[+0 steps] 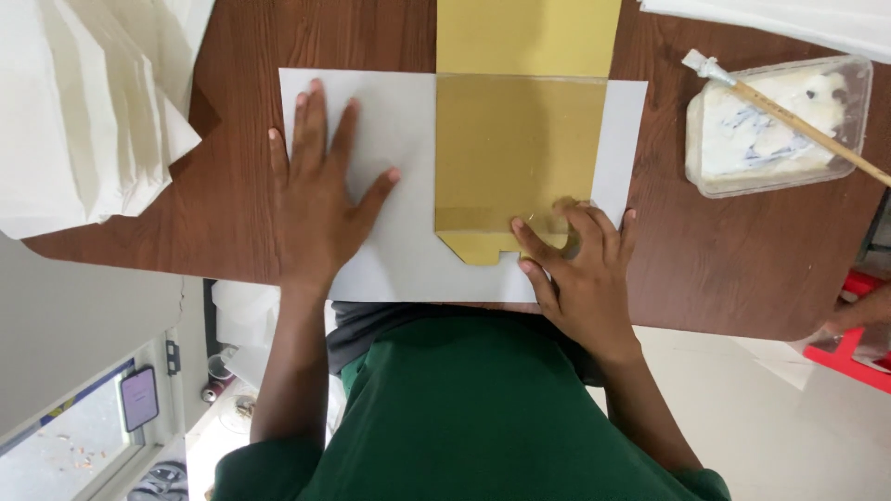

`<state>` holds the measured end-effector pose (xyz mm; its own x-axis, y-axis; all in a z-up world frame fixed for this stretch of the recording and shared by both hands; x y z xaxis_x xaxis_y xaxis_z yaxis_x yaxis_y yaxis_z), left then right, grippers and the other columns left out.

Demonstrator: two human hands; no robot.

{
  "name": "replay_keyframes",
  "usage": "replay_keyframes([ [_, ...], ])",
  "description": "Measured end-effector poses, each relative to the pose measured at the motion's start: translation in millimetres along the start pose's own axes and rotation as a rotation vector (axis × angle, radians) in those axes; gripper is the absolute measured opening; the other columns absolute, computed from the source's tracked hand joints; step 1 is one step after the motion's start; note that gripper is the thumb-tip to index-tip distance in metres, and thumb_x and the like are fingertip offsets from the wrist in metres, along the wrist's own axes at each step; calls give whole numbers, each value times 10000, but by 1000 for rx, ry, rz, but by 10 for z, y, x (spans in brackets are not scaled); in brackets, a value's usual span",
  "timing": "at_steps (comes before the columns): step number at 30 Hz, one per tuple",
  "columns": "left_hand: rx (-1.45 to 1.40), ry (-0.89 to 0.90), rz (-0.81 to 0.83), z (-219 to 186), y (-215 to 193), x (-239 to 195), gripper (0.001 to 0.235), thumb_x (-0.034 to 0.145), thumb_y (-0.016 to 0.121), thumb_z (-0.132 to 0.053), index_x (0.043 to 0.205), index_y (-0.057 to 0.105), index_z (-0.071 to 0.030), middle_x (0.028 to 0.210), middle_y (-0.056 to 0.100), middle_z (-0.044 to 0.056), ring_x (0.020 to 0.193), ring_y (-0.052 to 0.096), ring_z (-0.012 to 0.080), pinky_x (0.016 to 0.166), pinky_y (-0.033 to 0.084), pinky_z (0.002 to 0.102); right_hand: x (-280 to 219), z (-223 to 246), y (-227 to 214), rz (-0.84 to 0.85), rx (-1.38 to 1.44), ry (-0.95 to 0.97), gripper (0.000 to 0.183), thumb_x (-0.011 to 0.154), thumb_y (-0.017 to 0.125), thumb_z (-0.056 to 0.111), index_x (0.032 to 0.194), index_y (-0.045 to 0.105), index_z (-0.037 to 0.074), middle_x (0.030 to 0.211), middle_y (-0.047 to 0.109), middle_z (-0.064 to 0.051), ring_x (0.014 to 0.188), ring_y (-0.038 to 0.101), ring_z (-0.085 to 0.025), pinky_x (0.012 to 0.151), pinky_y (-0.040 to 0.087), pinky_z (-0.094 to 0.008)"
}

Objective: The person aligns a white sheet of paper over a yellow sheet on a wooden table. They use a brush to apply a white adhesive from a plastic container onto the yellow sheet, then press the white sheet down to adhere it.

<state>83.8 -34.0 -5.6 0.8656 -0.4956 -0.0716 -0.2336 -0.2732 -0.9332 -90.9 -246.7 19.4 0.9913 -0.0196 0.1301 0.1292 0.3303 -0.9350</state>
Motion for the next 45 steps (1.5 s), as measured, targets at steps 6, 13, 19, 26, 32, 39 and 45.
replay_keyframes([
  [6, -288, -3, -565, 120, -586, -603, 373, 1031, 729, -195, 1362, 682, -29, 1400, 630, 177, 1347, 576, 366, 1156, 409, 493, -106, -136, 99, -70, 37, 6, 378, 985, 672, 430, 1355, 711, 364, 1331, 520, -102, 1352, 451, -402, 1183, 127, -708],
  [13, -364, -629, -579, 959, 180, -2036, 429, 1111, 638, -398, 766, 651, -145, 560, 502, 48, 531, 462, 179, 603, 372, 324, -130, -235, -15, -111, 218, 54, 431, 956, 706, 352, 1378, 701, 263, 1338, 559, -81, 1353, 480, -352, 1228, 96, -623],
  [19, -731, -666, -510, 685, 244, -1929, 298, 1057, 669, -248, 823, 716, -70, 539, 491, 36, 558, 432, 112, 579, 381, 262, -123, -218, -74, -132, 282, 53, 429, 952, 724, 295, 1365, 705, 178, 1353, 598, -94, 1333, 509, -350, 1233, 72, -612],
  [26, -814, -135, -669, 241, -397, -1568, 192, 947, 745, -113, 816, 646, -14, 967, 570, 185, 902, 552, 281, 841, 492, 424, -93, -225, -145, -143, 386, 105, 477, 898, 787, 216, 1357, 689, 133, 1363, 619, -89, 1304, 547, -343, 1246, 58, -597],
  [32, -719, 387, -406, -1148, -570, -1044, 190, 880, 751, -76, 753, 613, -47, 1347, 586, 262, 1282, 586, 444, 1121, 399, 605, -97, -263, -157, -158, 384, 116, 471, 898, 831, 235, 1336, 700, 121, 1334, 636, -90, 1268, 575, -335, 1241, 62, -609],
  [39, -601, 538, -115, -1884, -16, -700, 137, 906, 776, -99, 825, 682, -40, 1354, 642, 197, 1191, 674, 386, 1029, 491, 665, -195, -448, 8, -96, 421, 192, 964, 706, 864, 120, 1563, 437, 11, 1336, 638, -213, 1290, 563, -405, 1214, 78, -674],
  [45, -532, 539, -23, -1946, 112, -569, 130, 920, 761, -146, 870, 699, -42, 1329, 639, 200, 1163, 674, 413, 978, 507, 691, -168, -414, 1, -91, 367, 168, 637, 779, 803, 190, 1393, 654, 109, 1332, 639, -115, 1331, 548, -337, 1223, 90, -669],
])
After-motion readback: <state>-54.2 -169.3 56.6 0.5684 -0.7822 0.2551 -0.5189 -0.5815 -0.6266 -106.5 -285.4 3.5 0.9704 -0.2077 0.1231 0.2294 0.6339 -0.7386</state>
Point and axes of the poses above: each hand's wrist, its own x-axis towards the middle knuckle, its own y-axis out of the palm, z = x × y, the point moved 9 cm from there along x, towards the middle knuckle
